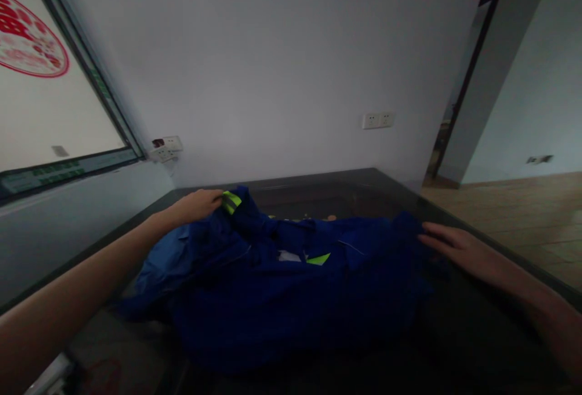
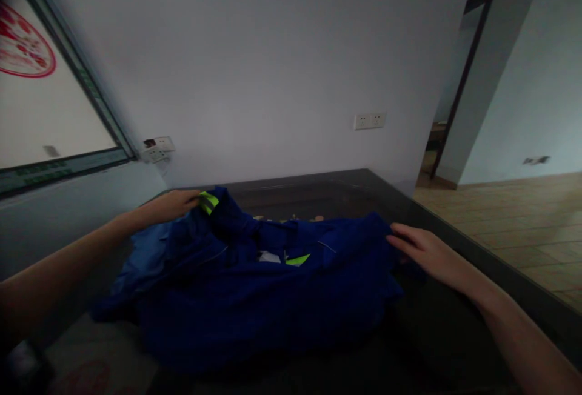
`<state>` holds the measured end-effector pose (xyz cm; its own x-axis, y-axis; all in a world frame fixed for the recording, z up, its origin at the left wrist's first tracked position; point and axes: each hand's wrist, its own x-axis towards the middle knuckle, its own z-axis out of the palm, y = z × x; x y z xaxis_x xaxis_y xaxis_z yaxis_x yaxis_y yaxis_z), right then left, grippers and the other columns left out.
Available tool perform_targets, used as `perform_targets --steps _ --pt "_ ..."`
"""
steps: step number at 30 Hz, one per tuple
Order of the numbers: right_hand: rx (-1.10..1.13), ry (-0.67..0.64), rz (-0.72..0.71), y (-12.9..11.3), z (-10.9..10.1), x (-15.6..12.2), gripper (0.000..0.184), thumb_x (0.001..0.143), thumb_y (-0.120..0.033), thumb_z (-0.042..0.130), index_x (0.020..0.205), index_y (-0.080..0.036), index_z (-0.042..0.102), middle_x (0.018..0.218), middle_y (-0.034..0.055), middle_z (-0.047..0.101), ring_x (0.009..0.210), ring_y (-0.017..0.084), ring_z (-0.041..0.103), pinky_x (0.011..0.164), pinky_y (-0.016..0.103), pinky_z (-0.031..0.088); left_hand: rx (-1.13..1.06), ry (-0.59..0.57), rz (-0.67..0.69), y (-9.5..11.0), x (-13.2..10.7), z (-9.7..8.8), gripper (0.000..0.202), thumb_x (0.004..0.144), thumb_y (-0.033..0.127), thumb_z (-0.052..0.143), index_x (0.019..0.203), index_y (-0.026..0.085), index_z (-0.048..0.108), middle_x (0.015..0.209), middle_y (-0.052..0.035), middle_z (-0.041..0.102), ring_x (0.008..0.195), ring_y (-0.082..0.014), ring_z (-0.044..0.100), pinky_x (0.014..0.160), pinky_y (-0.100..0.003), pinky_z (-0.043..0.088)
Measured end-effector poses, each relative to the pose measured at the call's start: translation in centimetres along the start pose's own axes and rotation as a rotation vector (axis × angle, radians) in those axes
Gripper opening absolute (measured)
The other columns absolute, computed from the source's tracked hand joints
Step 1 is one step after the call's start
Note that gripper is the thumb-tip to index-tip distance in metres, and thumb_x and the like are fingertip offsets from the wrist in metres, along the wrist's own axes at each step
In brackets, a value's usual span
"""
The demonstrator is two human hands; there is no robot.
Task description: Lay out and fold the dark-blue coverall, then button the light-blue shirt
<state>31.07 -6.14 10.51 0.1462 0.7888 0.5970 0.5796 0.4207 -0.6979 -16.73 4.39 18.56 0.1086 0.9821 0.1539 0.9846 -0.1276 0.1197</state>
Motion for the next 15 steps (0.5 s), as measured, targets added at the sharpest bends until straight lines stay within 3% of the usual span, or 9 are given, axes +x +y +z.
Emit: perform_targets --steps 2,5,7,10,12,15 --pt "0.006 -0.148 0.049 1.6 -0.5 0.5 0.042 0.08 -0.06 0.049 0.068 -0.02 0.057 0.059 -0.0006 0.055 0.057 0.015 0.055 0.051 0.024 0.047 -0.365 0.039 -0.051 0.5 1.1 -0.8 0.024 0.084 0.023 0.046 0.095 0.014 0.065 0.065 -0.0005 0.062 0.053 -0.0143 0.056 0.057 -0.026 0.048" --pt "-0.038 -0.289 0.124 4.2 -1.4 1.4 0.039 0.078 -0.059 0.053 0.071 -0.02 0.056 0.059 -0.0003 0.056 0.053 0.016 0.055 0.047 0.026 0.046 -0.918 0.252 -0.019 1.5 1.7 -3.5 0.022 0.087 0.024 0.045 0.098 0.012 0.06 0.067 0.0007 0.058 0.051 -0.0098 0.052 0.05 -0.021 0.046" --pt "-0.126 -0.196 0.121 5.9 -1.6 1.9 0.037 0.08 -0.057 0.049 0.073 -0.021 0.056 0.063 0.0012 0.059 0.056 0.018 0.057 0.051 0.028 0.046 -1.124 0.424 0.083 1.6 1.4 -5.3 0.019 0.088 0.024 0.048 0.099 0.011 0.057 0.067 0.0019 0.056 0.05 -0.0067 0.047 0.051 -0.018 0.044" --pt "-0.323 -0.017 0.085 8.7 -0.7 2.1 0.035 0.084 -0.053 0.042 0.077 -0.022 0.056 0.07 0.0042 0.062 0.064 0.022 0.06 0.062 0.034 0.047 -1.057 0.548 0.193 0.1 0.3 -6.1 0.025 0.087 0.03 0.053 0.104 0.012 0.056 0.069 0.0025 0.056 0.053 -0.0061 0.047 0.053 -0.016 0.044" --pt "-0.445 0.003 0.05 10.9 0.5 1.7 0.037 0.084 -0.052 0.038 0.078 -0.021 0.057 0.076 0.0079 0.064 0.073 0.026 0.062 0.071 0.04 0.048 -0.856 0.42 0.136 -2.2 -0.7 -4.5 0.036 0.084 0.041 0.056 0.106 0.013 0.057 0.072 0.002 0.06 0.059 -0.0087 0.052 0.054 -0.018 0.046" --pt "-0.521 -0.094 -0.012 14.3 2.7 0.1 0.041 0.081 -0.054 0.039 0.088 -0.019 0.06 0.099 0.0158 0.065 0.098 0.032 0.06 0.088 0.048 0.045 -0.575 0.022 0.028 -6.2 -2.6 0.8 0.053 0.074 0.059 0.058 0.104 0.016 0.061 0.084 -0.0026 0.068 0.077 -0.0186 0.063 0.064 -0.029 0.053"
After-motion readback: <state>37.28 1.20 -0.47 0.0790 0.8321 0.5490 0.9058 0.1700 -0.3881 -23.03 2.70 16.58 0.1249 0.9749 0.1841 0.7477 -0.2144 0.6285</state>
